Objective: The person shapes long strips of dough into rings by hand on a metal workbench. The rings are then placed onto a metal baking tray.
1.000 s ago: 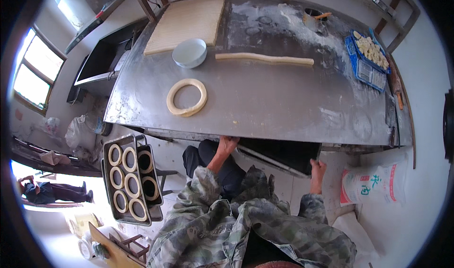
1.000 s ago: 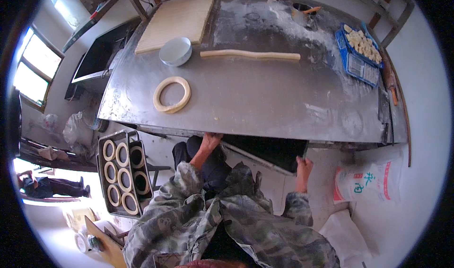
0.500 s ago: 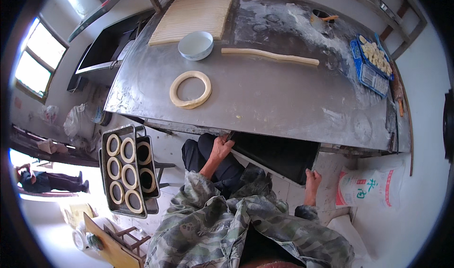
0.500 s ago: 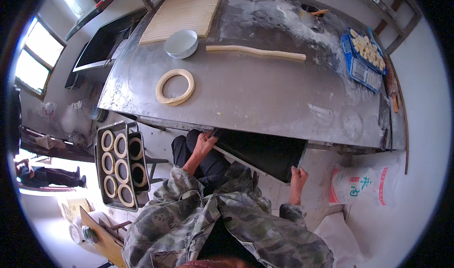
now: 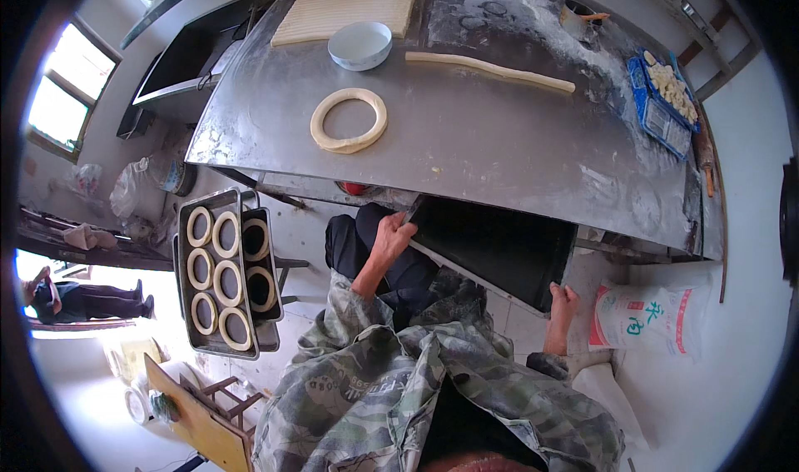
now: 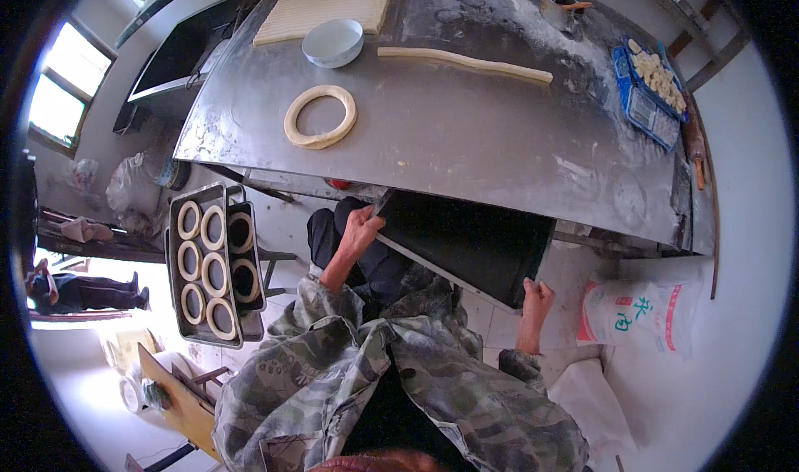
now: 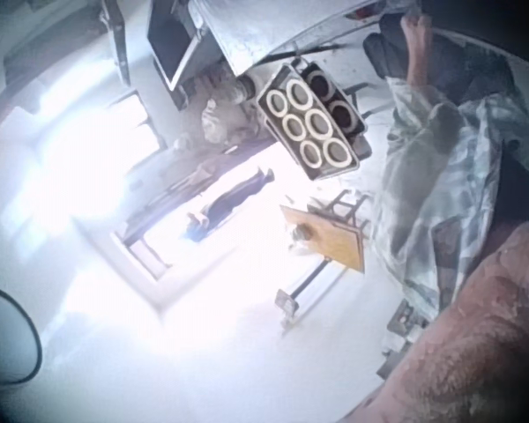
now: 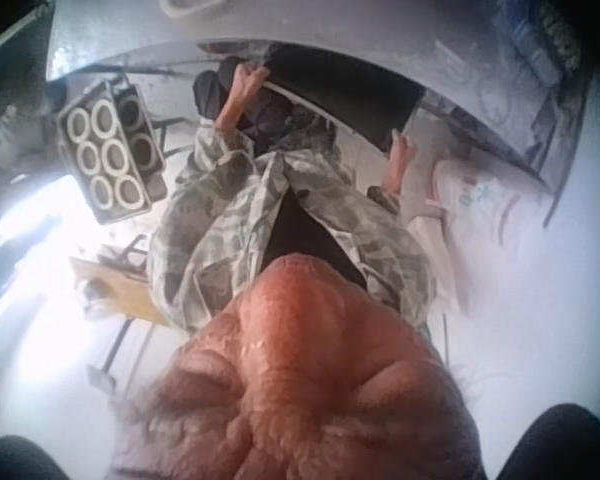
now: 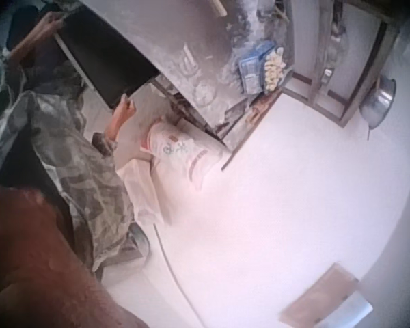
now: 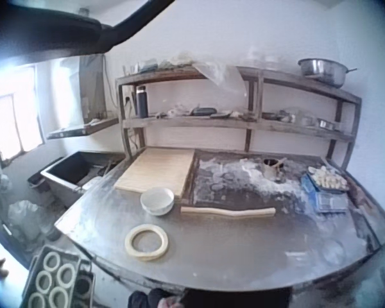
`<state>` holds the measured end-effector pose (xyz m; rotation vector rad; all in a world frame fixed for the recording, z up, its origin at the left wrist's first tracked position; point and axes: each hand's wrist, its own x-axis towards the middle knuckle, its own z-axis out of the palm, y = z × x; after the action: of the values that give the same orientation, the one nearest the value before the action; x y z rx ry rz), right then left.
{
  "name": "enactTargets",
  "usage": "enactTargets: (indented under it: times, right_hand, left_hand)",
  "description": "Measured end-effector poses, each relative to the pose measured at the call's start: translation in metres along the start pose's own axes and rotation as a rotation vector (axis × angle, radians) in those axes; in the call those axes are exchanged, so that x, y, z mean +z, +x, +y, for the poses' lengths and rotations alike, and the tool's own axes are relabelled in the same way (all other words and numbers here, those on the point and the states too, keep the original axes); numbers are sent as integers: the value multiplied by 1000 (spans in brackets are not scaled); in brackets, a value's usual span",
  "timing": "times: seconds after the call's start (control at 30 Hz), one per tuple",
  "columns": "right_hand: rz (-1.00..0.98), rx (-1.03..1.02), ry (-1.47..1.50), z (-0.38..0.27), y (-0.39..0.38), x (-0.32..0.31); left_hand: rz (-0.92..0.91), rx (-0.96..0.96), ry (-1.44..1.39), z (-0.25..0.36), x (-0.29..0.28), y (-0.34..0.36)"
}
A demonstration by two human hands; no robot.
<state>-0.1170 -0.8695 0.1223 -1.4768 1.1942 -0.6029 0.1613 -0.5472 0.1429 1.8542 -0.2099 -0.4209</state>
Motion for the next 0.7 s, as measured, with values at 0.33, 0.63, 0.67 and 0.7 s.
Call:
enactTargets:
  times: [0.33,0.63,0.67,0.7]
  right_hand:
    - [-99,-82,-99,-4,-65,-19]
    - [-251,-187,-168,2,-74,-8]
    - [-298,-228,-161,-1,-74,1]
    - [-333,-266,-149,-3,-75,8]
  left_hand:
    - [-73,-55,-147,1,-41,-43]
    - [85,-114,-160,-29,-88,-104]
    - [117,-134,-152,-32,-96,-113]
    - [138,-120,-171,-36,-103,-122]
